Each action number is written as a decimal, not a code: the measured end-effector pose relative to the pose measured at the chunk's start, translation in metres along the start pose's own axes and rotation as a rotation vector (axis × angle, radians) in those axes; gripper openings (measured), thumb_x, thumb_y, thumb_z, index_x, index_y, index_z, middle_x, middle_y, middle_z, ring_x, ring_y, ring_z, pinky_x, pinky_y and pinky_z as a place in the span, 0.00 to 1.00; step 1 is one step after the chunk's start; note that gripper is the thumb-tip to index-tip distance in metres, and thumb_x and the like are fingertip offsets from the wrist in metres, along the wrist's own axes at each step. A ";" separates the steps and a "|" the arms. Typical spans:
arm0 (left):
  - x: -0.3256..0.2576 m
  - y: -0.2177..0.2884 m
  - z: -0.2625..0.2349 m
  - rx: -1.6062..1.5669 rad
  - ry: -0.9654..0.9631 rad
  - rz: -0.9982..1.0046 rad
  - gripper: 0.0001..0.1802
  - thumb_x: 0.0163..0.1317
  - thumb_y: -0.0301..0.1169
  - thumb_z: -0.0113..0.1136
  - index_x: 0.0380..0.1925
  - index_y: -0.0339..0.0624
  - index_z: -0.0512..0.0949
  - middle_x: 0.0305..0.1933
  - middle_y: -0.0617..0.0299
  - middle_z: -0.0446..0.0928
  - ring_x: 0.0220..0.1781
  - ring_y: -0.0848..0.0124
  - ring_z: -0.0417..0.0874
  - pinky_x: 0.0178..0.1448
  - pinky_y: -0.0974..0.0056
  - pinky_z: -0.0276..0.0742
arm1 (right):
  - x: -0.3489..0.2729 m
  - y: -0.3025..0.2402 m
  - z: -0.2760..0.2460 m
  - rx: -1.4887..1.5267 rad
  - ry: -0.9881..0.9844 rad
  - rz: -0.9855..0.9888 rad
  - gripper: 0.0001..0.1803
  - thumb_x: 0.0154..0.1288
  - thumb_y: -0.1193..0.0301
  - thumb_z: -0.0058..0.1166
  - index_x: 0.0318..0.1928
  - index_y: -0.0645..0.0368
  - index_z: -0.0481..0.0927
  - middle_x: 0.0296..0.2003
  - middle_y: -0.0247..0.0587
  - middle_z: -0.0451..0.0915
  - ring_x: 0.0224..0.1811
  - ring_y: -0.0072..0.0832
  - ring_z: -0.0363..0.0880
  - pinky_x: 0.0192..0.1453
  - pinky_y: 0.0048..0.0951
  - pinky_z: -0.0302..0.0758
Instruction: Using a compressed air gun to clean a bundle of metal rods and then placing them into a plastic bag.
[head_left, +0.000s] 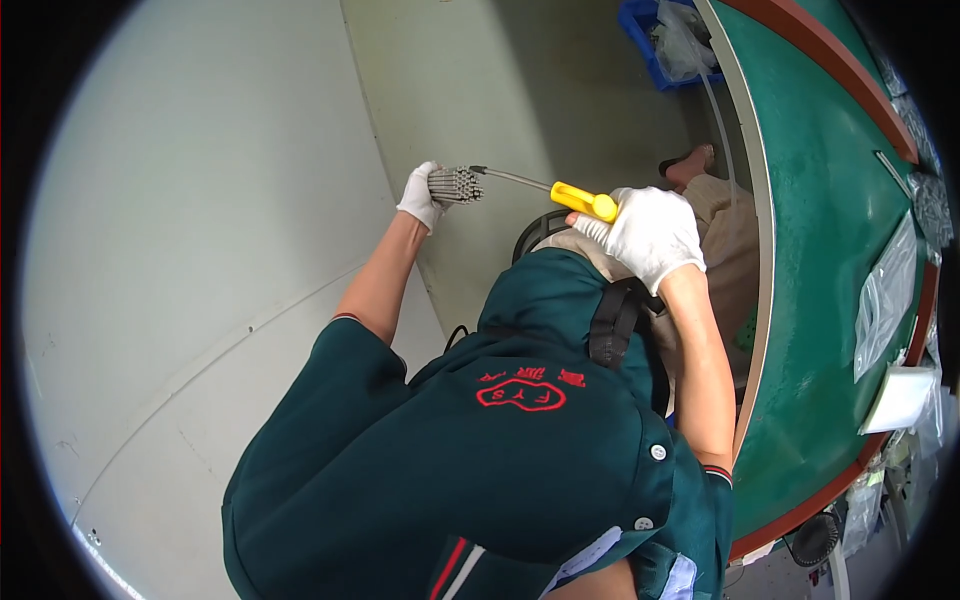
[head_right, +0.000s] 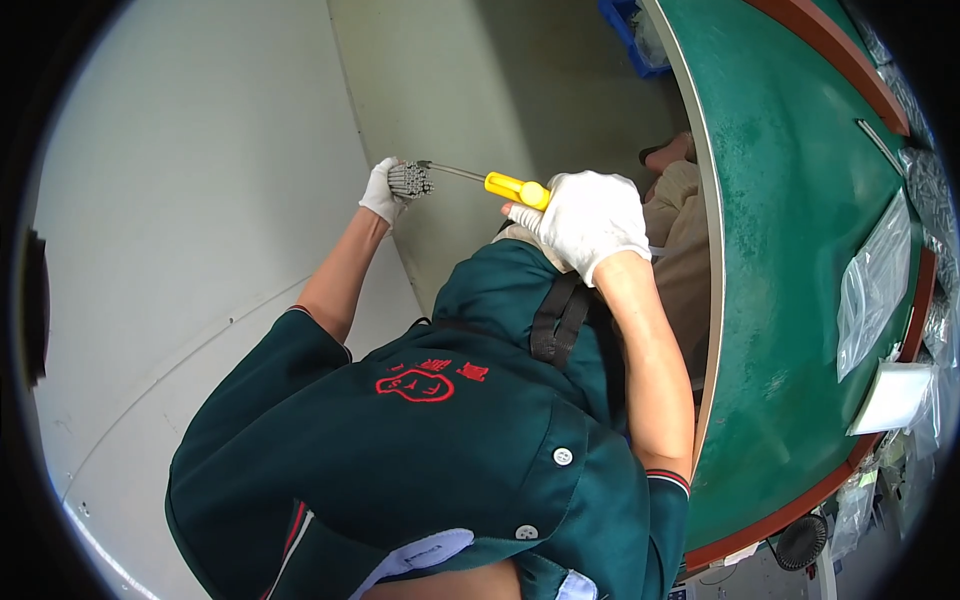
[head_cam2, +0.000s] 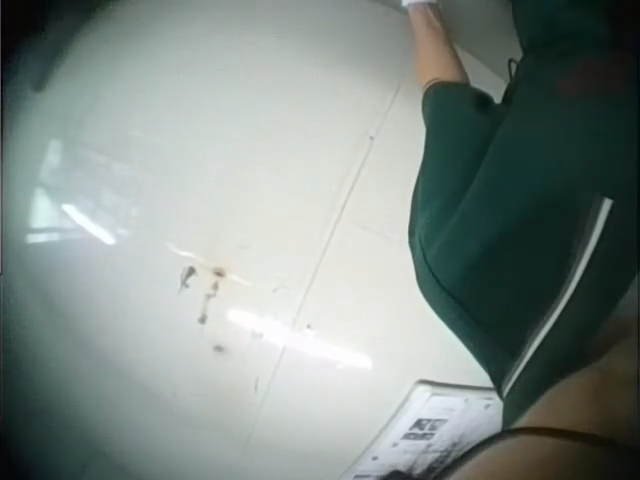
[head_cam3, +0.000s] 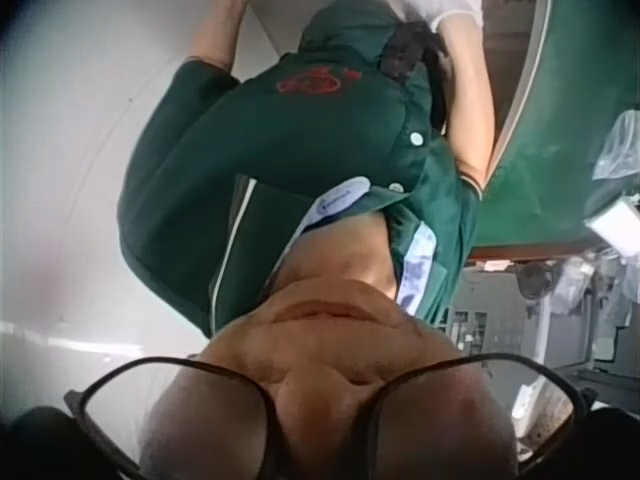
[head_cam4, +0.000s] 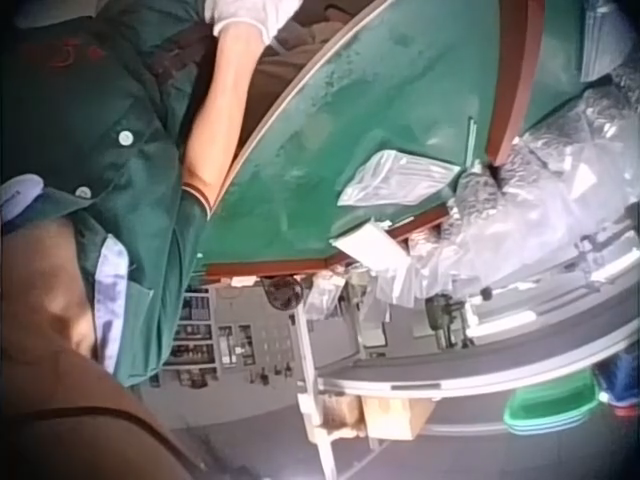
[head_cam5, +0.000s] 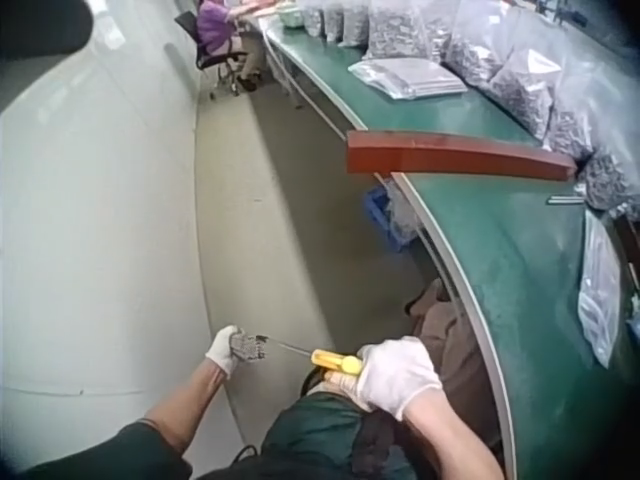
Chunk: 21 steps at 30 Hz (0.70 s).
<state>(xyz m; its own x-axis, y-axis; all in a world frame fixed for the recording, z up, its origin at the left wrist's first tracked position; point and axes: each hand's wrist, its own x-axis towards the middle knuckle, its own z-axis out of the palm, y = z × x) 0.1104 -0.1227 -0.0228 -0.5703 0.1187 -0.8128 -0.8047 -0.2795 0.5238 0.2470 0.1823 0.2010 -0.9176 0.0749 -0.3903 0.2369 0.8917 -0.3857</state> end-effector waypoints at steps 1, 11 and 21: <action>0.001 0.000 0.000 0.000 0.000 0.000 0.13 0.61 0.39 0.44 0.31 0.42 0.71 0.29 0.57 0.78 0.29 0.64 0.81 0.34 0.60 0.81 | 0.000 0.001 0.000 -0.011 0.005 0.002 0.31 0.48 0.38 0.55 0.25 0.58 0.82 0.18 0.45 0.78 0.23 0.41 0.78 0.30 0.36 0.73; 0.002 0.001 -0.001 0.019 0.012 0.012 0.12 0.61 0.39 0.44 0.31 0.42 0.71 0.29 0.56 0.77 0.29 0.64 0.81 0.34 0.59 0.82 | 0.000 0.001 0.000 -0.026 -0.029 0.005 0.33 0.51 0.36 0.50 0.24 0.56 0.82 0.17 0.42 0.78 0.23 0.40 0.78 0.30 0.36 0.73; 0.001 0.000 0.016 0.076 -0.082 -0.002 0.11 0.59 0.37 0.47 0.30 0.40 0.71 0.28 0.57 0.76 0.30 0.63 0.81 0.37 0.57 0.81 | -0.003 -0.004 -0.008 0.010 -0.011 0.052 0.31 0.50 0.38 0.54 0.27 0.57 0.82 0.19 0.44 0.78 0.24 0.40 0.79 0.31 0.35 0.74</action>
<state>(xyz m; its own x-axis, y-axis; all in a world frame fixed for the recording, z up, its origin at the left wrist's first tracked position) 0.1068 -0.1073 -0.0195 -0.5780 0.1973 -0.7918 -0.8141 -0.2068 0.5427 0.2464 0.1819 0.2104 -0.9004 0.1163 -0.4192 0.2875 0.8822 -0.3729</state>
